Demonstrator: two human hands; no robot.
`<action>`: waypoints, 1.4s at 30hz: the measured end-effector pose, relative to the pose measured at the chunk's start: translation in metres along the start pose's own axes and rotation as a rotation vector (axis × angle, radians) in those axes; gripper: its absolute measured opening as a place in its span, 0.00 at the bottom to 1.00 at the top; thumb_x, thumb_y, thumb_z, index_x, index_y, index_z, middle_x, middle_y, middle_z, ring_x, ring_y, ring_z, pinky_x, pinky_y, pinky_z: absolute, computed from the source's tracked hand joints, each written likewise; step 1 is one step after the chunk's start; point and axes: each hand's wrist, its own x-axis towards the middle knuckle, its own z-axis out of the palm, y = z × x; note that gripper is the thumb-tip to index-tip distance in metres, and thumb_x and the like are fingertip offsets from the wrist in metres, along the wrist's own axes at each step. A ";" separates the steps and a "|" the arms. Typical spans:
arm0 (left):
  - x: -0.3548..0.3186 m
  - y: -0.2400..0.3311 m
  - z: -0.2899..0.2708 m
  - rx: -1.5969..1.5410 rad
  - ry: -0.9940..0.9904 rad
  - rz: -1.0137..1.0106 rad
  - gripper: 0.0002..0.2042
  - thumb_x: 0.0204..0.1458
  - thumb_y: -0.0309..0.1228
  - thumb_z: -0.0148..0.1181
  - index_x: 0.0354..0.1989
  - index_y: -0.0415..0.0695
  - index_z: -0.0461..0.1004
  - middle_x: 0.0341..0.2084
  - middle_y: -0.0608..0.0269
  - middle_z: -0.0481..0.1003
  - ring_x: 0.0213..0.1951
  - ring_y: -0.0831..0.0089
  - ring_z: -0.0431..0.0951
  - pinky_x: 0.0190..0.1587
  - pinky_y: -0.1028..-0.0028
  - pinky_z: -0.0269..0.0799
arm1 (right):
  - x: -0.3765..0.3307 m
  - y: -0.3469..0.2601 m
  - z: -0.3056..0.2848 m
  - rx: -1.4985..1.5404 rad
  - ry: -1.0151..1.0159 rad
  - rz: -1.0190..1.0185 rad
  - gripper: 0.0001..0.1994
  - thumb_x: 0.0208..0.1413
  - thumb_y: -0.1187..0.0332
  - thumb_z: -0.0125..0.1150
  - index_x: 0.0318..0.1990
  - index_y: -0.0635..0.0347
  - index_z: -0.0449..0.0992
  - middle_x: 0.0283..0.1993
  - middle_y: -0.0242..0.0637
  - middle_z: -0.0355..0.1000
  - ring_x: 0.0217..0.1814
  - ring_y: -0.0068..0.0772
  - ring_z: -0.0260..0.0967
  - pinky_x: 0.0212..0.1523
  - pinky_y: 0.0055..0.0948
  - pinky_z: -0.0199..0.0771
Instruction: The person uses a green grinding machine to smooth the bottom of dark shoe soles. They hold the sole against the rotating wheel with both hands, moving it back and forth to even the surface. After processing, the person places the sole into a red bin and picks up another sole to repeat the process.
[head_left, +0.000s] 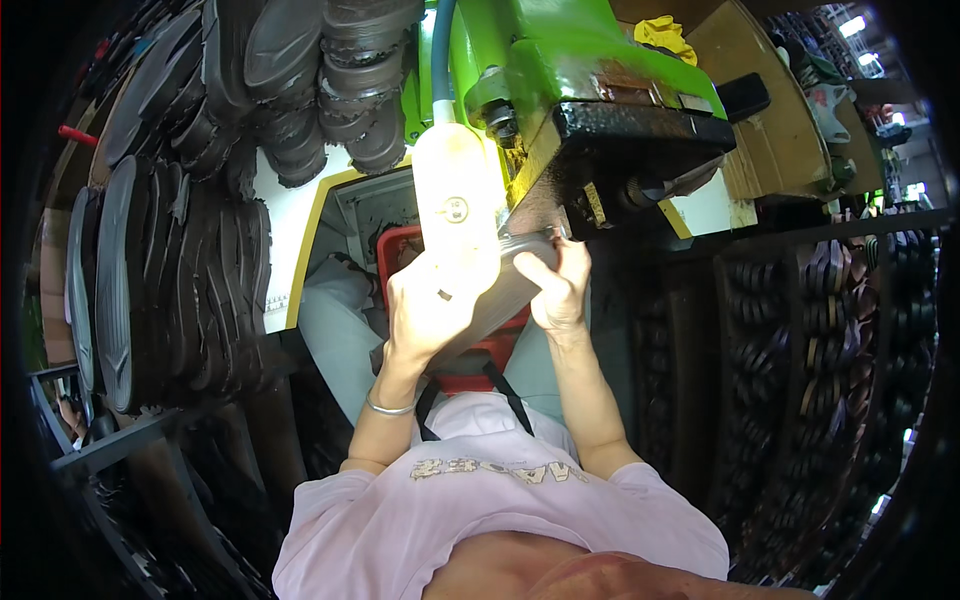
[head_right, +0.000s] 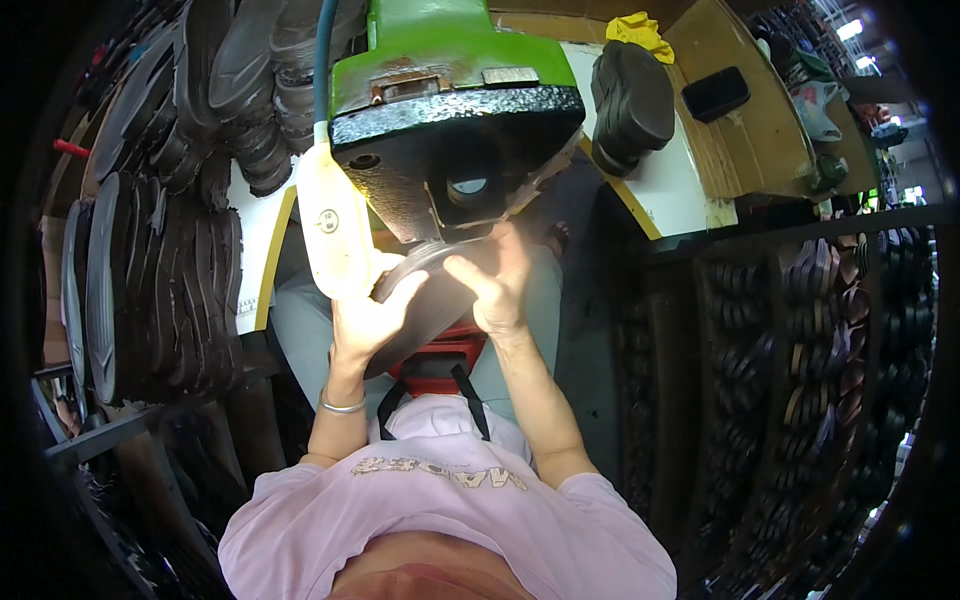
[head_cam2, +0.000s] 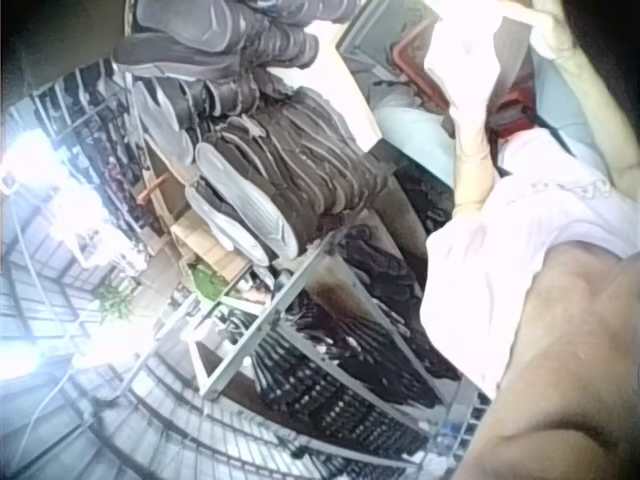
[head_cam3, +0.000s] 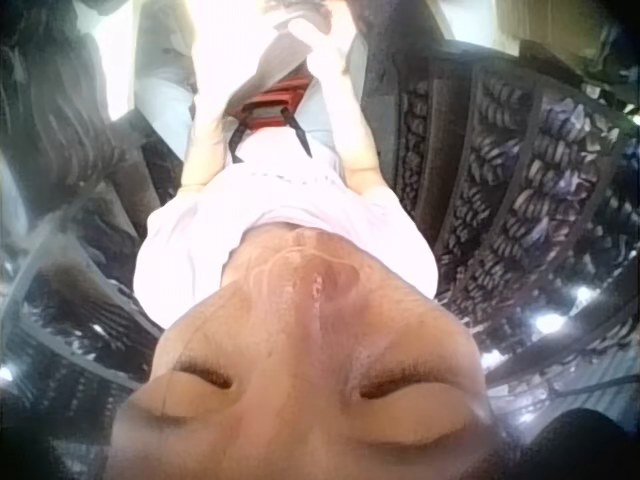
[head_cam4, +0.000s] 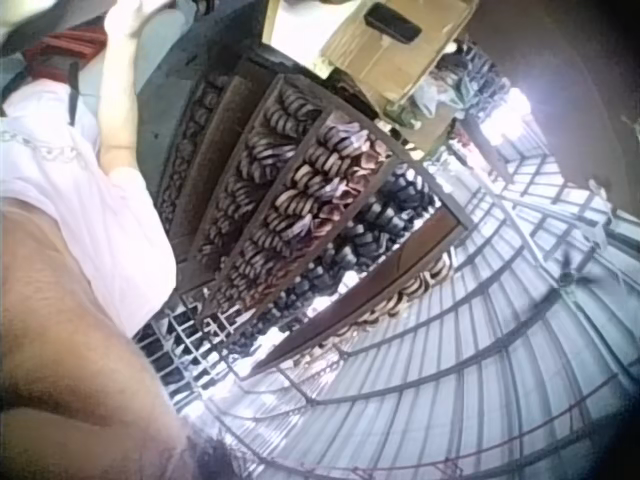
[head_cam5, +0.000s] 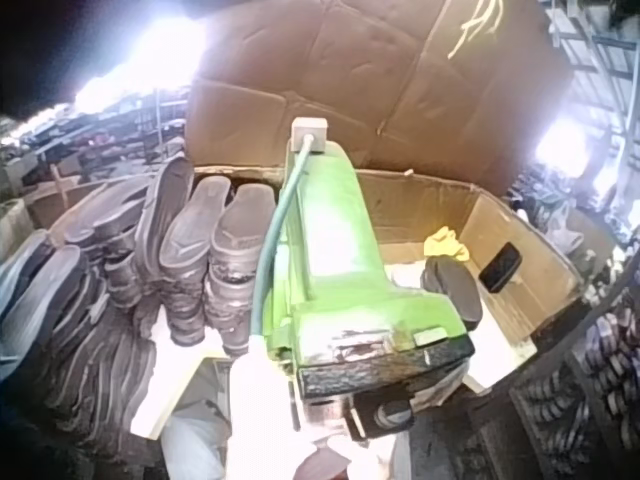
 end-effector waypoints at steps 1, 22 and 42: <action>-0.006 -0.006 -0.001 -0.056 0.021 -0.076 0.06 0.46 0.24 0.64 0.34 0.40 0.80 0.31 0.55 0.80 0.31 0.63 0.82 0.36 0.71 0.77 | -0.001 0.004 0.004 -0.033 0.002 -0.017 0.22 0.41 0.86 0.66 0.46 0.61 0.70 0.44 0.32 0.72 0.46 0.26 0.70 0.50 0.25 0.70; -0.032 -0.033 0.036 -0.320 -0.103 -0.246 0.12 0.51 0.19 0.64 0.44 0.34 0.72 0.32 0.61 0.78 0.32 0.82 0.76 0.34 0.84 0.72 | -0.159 0.057 -0.126 -0.005 0.147 0.472 0.25 0.43 0.77 0.70 0.50 0.66 0.68 0.49 0.41 0.71 0.54 0.33 0.69 0.57 0.33 0.68; -0.010 -0.021 0.017 -0.587 -0.188 -0.398 0.17 0.48 0.23 0.67 0.48 0.36 0.74 0.39 0.62 0.77 0.42 0.76 0.75 0.48 0.76 0.70 | -0.043 -0.072 -0.154 -0.272 0.308 -0.208 0.26 0.48 0.78 0.67 0.56 0.66 0.67 0.52 0.39 0.70 0.54 0.32 0.68 0.60 0.33 0.66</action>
